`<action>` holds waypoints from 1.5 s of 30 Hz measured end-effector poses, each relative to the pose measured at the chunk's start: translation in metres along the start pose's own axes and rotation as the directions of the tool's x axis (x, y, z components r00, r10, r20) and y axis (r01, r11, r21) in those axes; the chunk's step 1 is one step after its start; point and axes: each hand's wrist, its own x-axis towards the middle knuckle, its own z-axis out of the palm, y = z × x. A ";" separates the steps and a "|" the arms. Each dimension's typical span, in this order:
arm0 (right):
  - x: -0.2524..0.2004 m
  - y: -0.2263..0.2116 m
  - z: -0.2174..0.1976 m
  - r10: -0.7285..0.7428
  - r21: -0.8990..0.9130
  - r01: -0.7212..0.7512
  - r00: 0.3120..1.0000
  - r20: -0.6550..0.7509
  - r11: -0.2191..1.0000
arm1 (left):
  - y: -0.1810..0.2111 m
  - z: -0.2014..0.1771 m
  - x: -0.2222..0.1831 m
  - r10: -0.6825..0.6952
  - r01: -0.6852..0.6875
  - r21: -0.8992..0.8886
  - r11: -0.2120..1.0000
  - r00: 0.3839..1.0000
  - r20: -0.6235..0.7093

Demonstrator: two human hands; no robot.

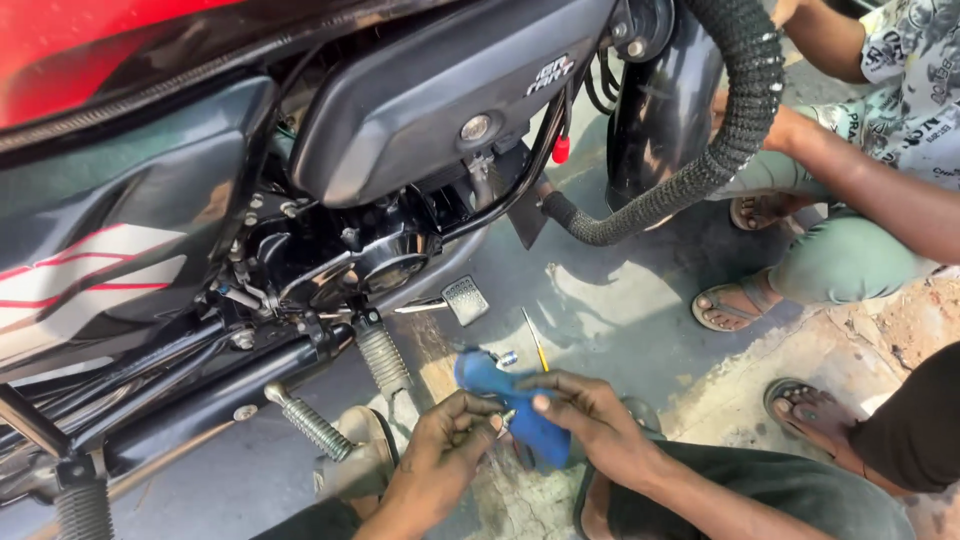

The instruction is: The recorder is repairing a motorcycle engine area while another person assists.

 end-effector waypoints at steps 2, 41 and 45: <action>0.000 -0.004 -0.003 -0.073 -0.129 0.078 0.996 0.050 0.989 | 0.003 -0.003 0.002 0.012 -0.011 0.059 0.998 1.000 -0.025; -0.014 0.006 -0.002 -0.540 -0.505 0.639 0.766 0.349 0.581 | 0.020 0.001 -0.018 0.370 -0.390 -0.034 0.920 0.839 0.399; -0.004 0.031 0.005 -0.041 -0.034 0.047 0.983 0.179 0.998 | 0.025 -0.004 -0.030 0.549 -0.702 0.597 0.388 0.696 0.462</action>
